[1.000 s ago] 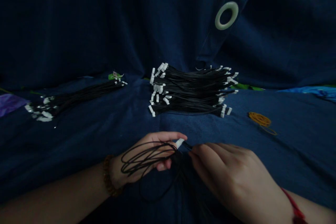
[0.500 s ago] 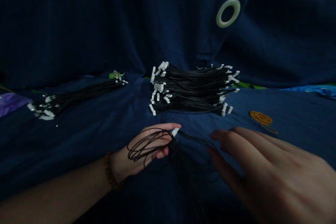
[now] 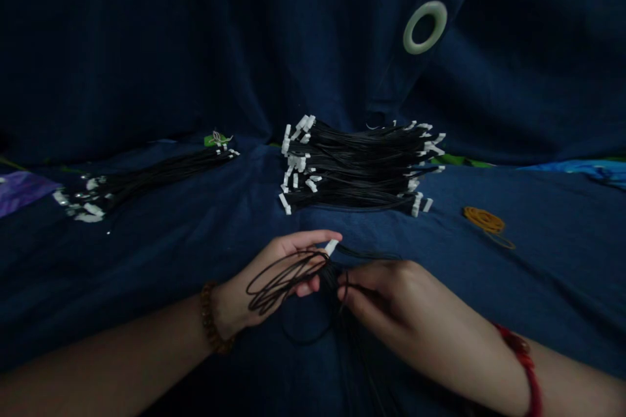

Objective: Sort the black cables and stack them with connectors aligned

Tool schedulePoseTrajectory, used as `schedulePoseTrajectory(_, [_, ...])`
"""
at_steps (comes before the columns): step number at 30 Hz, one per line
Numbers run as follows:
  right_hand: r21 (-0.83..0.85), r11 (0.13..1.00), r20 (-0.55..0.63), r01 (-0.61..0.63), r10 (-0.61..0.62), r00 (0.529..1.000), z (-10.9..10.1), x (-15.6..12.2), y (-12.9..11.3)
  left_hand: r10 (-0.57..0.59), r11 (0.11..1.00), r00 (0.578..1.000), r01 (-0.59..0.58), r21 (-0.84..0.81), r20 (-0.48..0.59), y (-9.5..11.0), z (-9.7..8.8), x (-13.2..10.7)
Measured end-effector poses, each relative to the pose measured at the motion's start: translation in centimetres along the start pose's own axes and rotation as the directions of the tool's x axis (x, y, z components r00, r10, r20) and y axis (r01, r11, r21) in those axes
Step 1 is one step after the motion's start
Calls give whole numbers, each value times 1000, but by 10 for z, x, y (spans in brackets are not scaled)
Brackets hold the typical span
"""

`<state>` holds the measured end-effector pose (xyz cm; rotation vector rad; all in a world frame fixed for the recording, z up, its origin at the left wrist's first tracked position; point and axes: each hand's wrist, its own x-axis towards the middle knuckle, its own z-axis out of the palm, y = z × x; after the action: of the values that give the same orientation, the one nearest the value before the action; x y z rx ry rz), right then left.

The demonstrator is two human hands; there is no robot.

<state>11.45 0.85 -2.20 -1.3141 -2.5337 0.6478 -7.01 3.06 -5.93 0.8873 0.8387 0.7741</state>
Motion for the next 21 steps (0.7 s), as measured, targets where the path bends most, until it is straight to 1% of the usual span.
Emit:
schedulePoseTrajectory(2, [95, 995, -15, 12, -10, 1000, 1, 3, 1, -8, 1000, 1000, 8, 15, -30, 3, 5, -1])
schedulePoseTrajectory(4, [102, 995, -36, 15, -11, 999, 4, 4, 3, -1, 1000, 998, 2, 17, -55, 5, 8, -2])
schedulePoseTrajectory(6, [82, 997, -43, 3, 0, 999, 7, 5, 5, -4, 1000, 999, 4, 8, -54, 5, 9, -2])
schedulePoseTrajectory(9, [81, 996, -39, -42, 45, 998, 6, 6, 6, -16, 1000, 999, 16, -5, -36, 2, 6, 1])
schedulePoseTrajectory(10, [115, 991, -29, -70, 74, 997, 4, 6, 6, -17, 1000, 999, 17, -7, -29, 2, 4, 2])
schedulePoseTrajectory(11, [183, 977, -4, -112, 114, 993, 1, 6, 7, -10, 1000, 1000, 10, -14, -26, 1, 3, 2])
schedulePoseTrajectory(12, [286, 944, 38, -162, 158, 987, -4, 6, 8, -6, 1000, 1000, 5, -26, -24, 1, 2, 2])
schedulePoseTrajectory(13, [411, 887, 97, -210, 186, 978, -10, 6, 9, -4, 999, 1000, 3, -39, -24, 1, 1, 2])
schedulePoseTrajectory(14, [539, 805, 171, -249, 185, 968, -17, 5, 11, -5, 999, 1000, 4, -49, -27, 1, 1, 2])
schedulePoseTrajectory(15, [656, 703, 235, -275, 155, 959, -25, 4, 13, -9, 998, 999, 7, -58, -31, 1, 1, 1])
schedulePoseTrajectory(16, [745, 609, 266, -272, 102, 958, -34, 3, 15, -18, 998, 999, 16, -67, -32, 2, 0, 1])
schedulePoseTrajectory(17, [808, 536, 263, -245, 44, 964, -43, 2, 19, -29, 997, 999, 26, -72, -33, 2, 0, 0])
schedulePoseTrajectory(18, [851, 493, 204, -183, 11, 979, -51, 1, 22, -32, 997, 999, 29, -77, -37, 2, -1, 0])
schedulePoseTrajectory(19, [859, 503, 109, -95, 2, 994, -59, 0, 26, -33, 996, 999, 30, -82, -40, 1, -1, 0])
schedulePoseTrajectory(20, [832, 554, -1, -5, 11, 1000, -65, 0, 29, -35, 996, 998, 32, -85, -42, 1, -2, 0])
schedulePoseTrajectory(21, [777, 625, -130, 77, 40, 991, -70, -1, 33, -38, 996, 998, 34, -86, -42, 1, -3, 0])
